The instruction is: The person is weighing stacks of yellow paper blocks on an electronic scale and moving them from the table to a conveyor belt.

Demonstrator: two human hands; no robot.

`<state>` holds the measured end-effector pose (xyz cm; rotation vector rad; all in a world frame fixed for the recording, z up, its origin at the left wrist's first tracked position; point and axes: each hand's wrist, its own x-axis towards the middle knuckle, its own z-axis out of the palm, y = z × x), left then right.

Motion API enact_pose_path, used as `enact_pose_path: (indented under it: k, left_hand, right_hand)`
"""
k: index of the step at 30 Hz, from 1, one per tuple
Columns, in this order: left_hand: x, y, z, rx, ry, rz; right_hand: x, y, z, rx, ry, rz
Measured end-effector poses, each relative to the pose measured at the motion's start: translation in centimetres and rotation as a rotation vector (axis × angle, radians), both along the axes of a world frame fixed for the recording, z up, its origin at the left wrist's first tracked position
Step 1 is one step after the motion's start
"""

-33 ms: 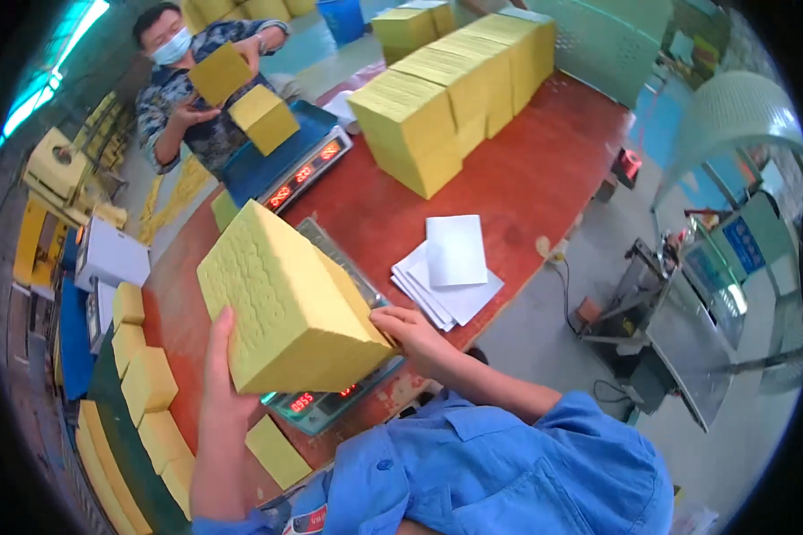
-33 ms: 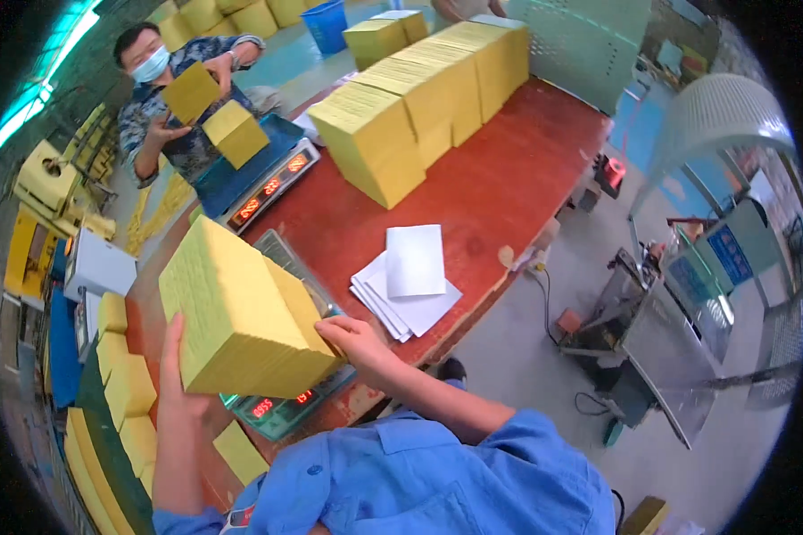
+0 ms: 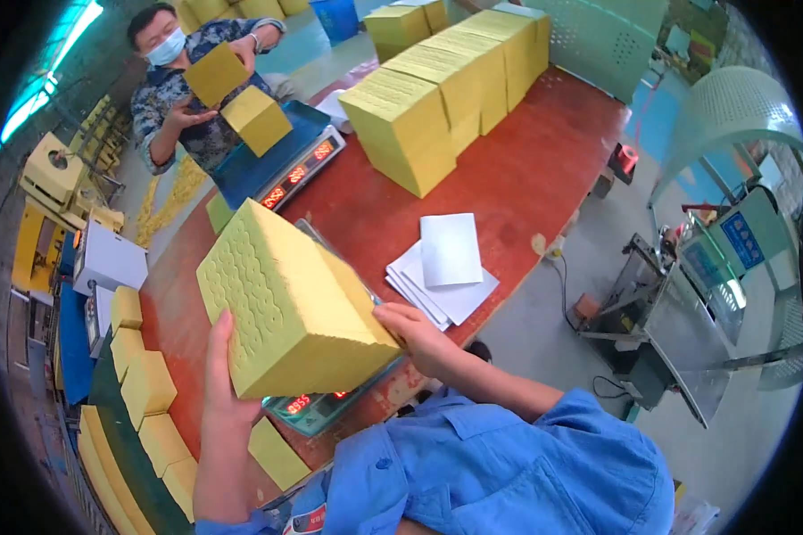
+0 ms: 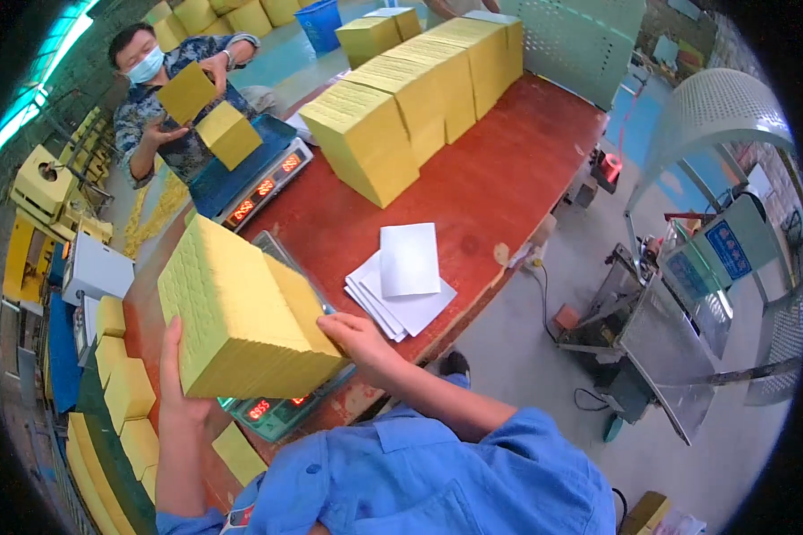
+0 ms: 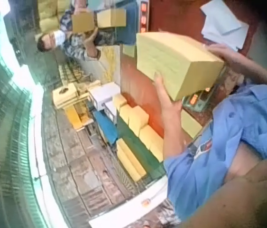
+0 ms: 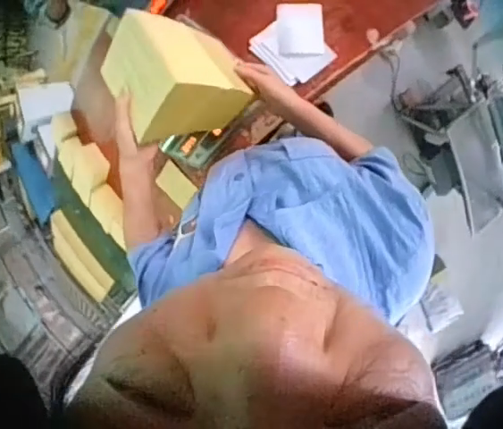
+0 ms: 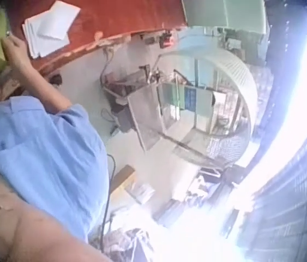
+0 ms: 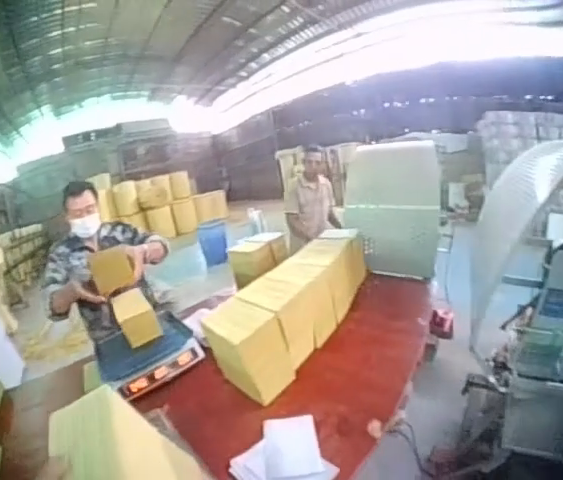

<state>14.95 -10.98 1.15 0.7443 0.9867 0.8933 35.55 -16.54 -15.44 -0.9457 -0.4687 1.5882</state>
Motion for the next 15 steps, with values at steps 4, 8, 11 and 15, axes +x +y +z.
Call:
enact_pose_path:
  k: [4,8,11,15]
  left_hand:
    - [7.6,-0.6,0.4,0.062,-0.074,-0.113]
    - [18.5,1.4,-0.9,0.113,-0.1,-0.312]
    - [26.8,3.6,-4.4,0.07,-0.184,-0.361]
    - [37.5,7.0,-9.8,0.065,-0.257,-0.294]
  right_hand:
    - [7.2,-1.3,1.4,0.042,0.032,-0.227]
    - [18.2,-0.6,0.6,0.08,-0.115,-0.378]
    - [27.9,1.0,-2.4,0.074,-0.152,-0.403]
    - [38.4,4.3,-3.5,-0.063,-0.364,-0.398]
